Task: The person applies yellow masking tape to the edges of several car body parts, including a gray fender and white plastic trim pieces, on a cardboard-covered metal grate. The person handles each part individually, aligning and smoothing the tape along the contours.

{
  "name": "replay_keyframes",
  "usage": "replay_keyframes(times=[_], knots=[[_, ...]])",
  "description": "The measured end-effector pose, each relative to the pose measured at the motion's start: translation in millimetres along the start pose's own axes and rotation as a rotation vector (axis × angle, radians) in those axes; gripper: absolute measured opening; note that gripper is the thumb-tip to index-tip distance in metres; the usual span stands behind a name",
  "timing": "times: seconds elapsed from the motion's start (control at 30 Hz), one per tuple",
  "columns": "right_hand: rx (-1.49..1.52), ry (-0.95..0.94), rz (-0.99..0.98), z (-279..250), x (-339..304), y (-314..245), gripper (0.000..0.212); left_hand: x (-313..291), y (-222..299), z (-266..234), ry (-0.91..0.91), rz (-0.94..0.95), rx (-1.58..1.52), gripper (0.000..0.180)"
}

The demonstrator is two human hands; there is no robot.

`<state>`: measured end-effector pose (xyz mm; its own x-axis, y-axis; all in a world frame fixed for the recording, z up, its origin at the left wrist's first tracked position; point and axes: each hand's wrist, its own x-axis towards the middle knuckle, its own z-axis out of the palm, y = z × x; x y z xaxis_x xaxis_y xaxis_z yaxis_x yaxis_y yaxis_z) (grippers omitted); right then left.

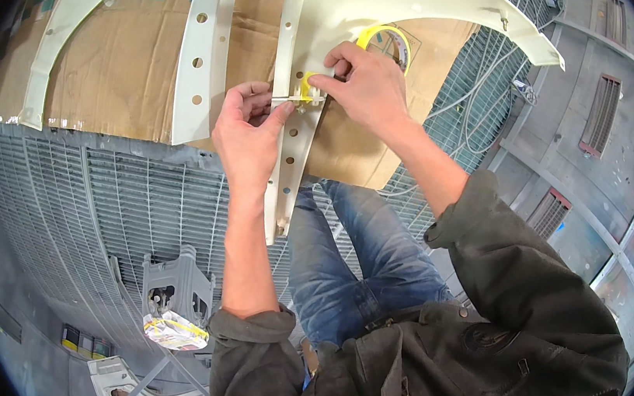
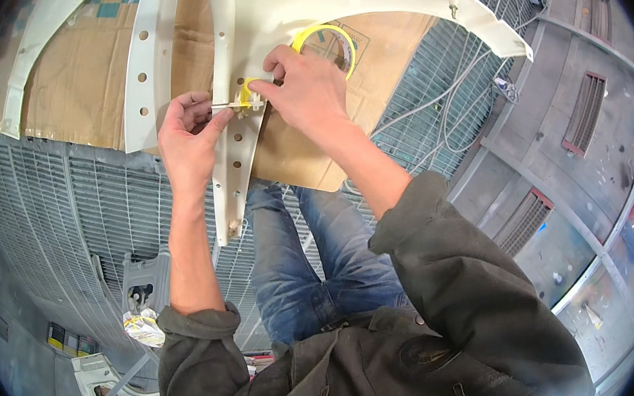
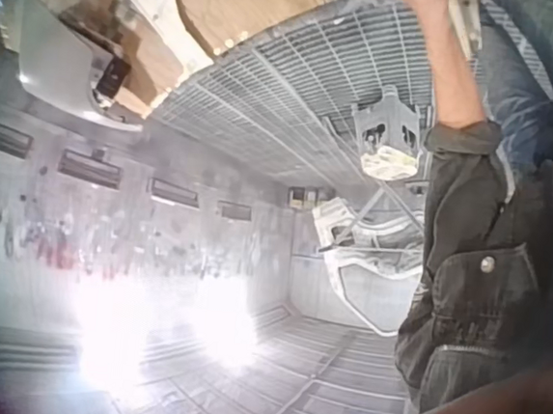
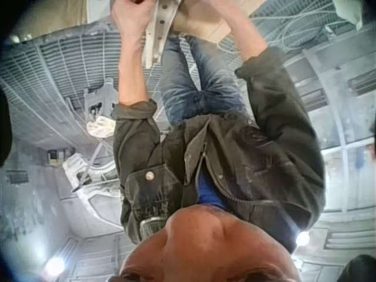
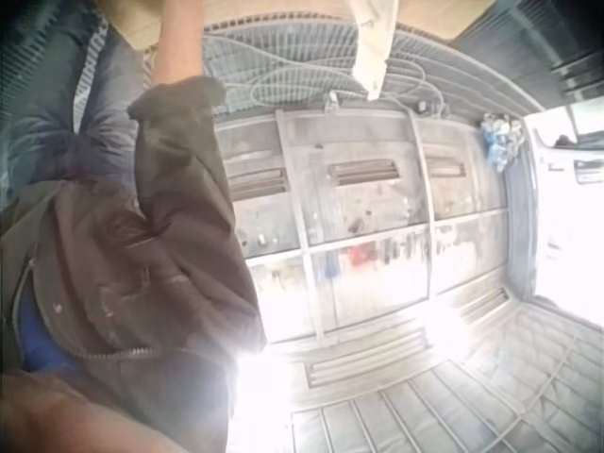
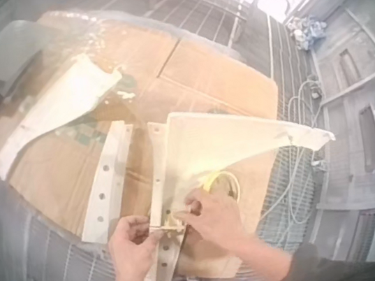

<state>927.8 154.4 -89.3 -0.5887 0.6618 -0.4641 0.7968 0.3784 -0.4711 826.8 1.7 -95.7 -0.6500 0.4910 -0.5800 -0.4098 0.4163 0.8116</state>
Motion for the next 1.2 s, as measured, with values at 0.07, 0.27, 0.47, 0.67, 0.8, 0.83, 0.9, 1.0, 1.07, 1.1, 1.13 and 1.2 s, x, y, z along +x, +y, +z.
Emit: replay_keyframes(times=[0.07, 0.27, 0.47, 0.67, 0.8, 0.83, 0.9, 1.0, 1.07, 1.1, 1.13, 1.2], knots=[[0.083, 0.016, -0.038, -6.8, -3.8, 4.3, 0.028, -0.9, -0.6, -2.4, -0.024, 0.011, -0.012, 0.039], [0.187, 0.027, -0.189, -34.3, -37.6, 2.4, 0.026, -6.9, -6.0, -5.1, -0.098, -0.051, -0.263, 0.046], [0.227, -0.115, -0.269, -56.5, -63.0, -3.3, 0.027, -14.0, 10.7, 4.0, -0.038, -0.046, -0.263, 0.039], [0.205, -0.133, -0.209, -56.6, -56.4, -7.6, 0.039, -14.9, 11.7, 5.9, 0.009, -0.006, -0.188, 0.034], [0.328, -0.262, -0.171, -65.5, -56.2, -15.9, 0.052, -18.0, 8.2, 5.7, 0.031, 0.006, -0.234, 0.033], [0.295, -0.269, -0.237, -67.0, -56.4, -16.1, 0.054, -19.0, 6.4, 6.1, 0.041, 0.017, -0.258, 0.033], [0.227, -0.281, -0.369, -69.9, -56.8, -16.6, 0.058, -23.0, 2.8, 4.5, 0.096, 0.056, -0.203, 0.029], [0.150, -0.393, -0.399, -78.1, -56.5, -22.6, 0.061, -39.8, 14.0, -0.9, 0.220, 0.129, 0.024, 0.021], [0.140, -0.420, -0.464, -81.7, -56.4, -24.9, 0.060, -60.1, 21.1, -1.6, 0.226, 0.149, 0.053, 0.016], [0.135, -0.435, -0.498, -83.4, -56.0, -26.0, 0.060, -69.4, 24.4, 1.9, 0.145, 0.105, -0.076, 0.020], [0.136, -0.472, -0.499, -85.1, -55.9, -27.8, 0.060, -75.7, 29.1, 7.4, 0.093, 0.062, -0.194, 0.021], [0.124, -0.487, -0.559, -84.7, -55.3, -28.1, 0.059, -82.9, 28.9, 18.6, 0.002, 0.001, -0.367, 0.024]])
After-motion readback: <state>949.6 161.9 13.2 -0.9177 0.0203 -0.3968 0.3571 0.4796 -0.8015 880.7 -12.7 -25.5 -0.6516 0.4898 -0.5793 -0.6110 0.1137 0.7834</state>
